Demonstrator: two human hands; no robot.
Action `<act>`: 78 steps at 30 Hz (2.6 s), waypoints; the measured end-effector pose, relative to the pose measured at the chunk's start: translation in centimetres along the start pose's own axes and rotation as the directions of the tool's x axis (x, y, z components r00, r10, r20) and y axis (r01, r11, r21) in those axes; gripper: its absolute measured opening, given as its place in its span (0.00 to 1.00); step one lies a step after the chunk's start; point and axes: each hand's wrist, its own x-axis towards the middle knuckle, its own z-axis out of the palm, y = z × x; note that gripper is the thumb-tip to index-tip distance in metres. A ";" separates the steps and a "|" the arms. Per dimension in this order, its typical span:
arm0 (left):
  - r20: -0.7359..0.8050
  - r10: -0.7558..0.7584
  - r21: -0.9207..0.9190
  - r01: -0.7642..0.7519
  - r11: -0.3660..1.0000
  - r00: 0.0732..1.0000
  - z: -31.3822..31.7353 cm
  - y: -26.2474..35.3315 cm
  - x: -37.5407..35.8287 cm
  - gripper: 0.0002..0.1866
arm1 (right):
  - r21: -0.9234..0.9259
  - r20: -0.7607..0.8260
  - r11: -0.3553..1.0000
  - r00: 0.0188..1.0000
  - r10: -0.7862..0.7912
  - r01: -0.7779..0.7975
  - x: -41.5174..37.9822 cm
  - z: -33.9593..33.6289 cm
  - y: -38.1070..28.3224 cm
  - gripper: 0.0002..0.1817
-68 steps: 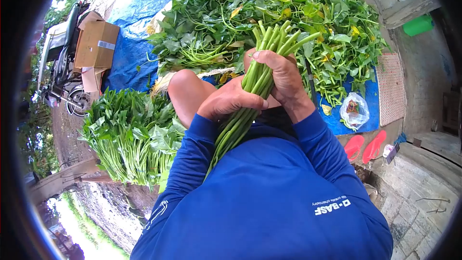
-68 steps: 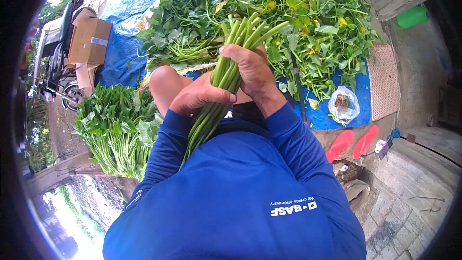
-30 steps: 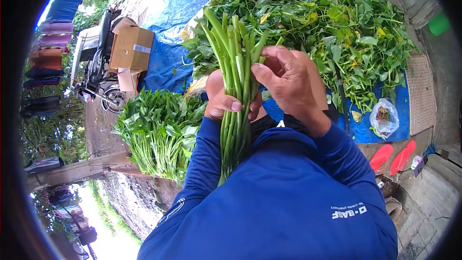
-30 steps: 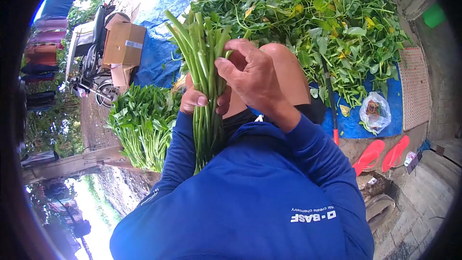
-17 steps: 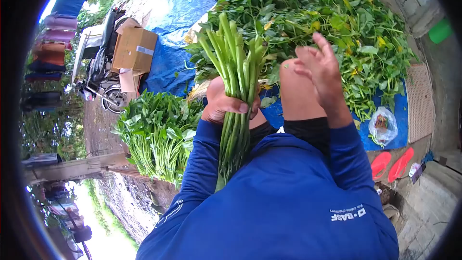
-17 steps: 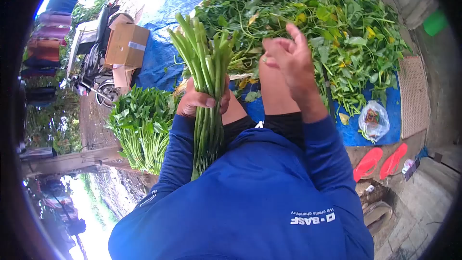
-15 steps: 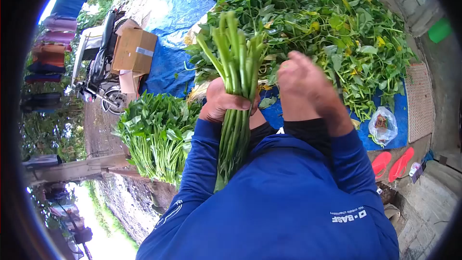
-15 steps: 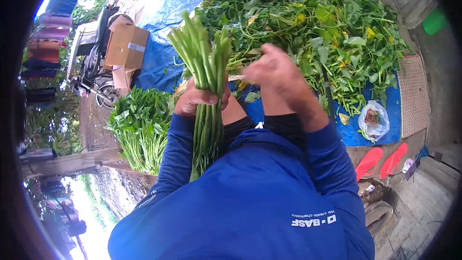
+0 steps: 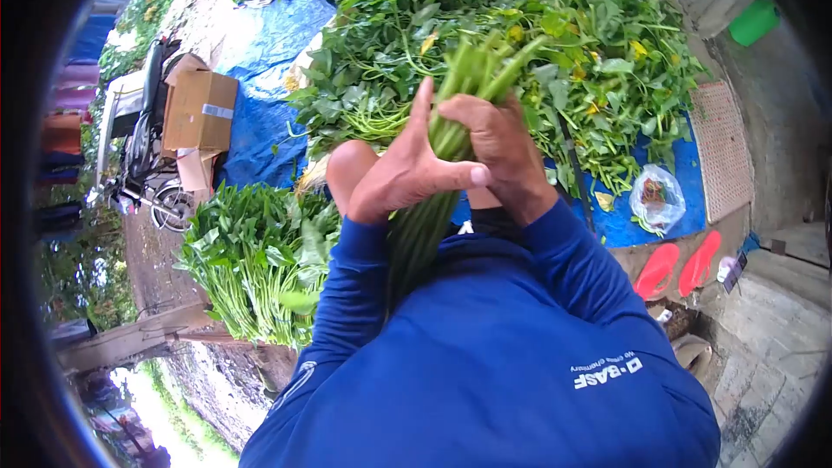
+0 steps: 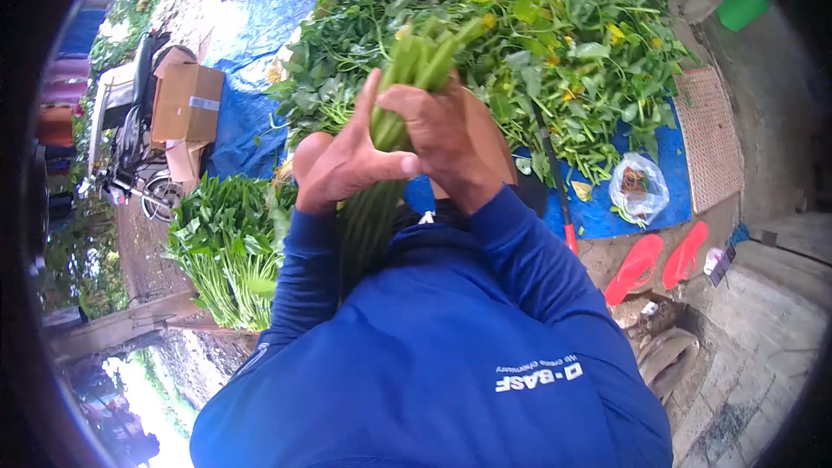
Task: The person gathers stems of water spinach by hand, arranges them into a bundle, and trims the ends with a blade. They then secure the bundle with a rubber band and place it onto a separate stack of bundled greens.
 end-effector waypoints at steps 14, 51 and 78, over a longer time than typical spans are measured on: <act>-0.146 -0.157 -0.147 0.136 0.980 0.977 -5.6 6.2 -3.7 0.27 | -0.497 -0.183 0.863 0.983 0.001 -0.093 3.9 -19.6 4.5 0.28; 0.300 -0.375 0.008 0.391 0.920 0.877 3.8 -0.3 3.6 0.19 | -0.643 -0.154 0.765 0.971 -0.183 0.042 -12.8 -23.3 -8.0 0.25; 0.382 -0.086 0.089 0.056 0.994 0.920 4.8 0.4 6.6 0.22 | -0.932 0.031 0.355 0.990 -0.138 0.079 -13.6 -20.9 -9.1 0.22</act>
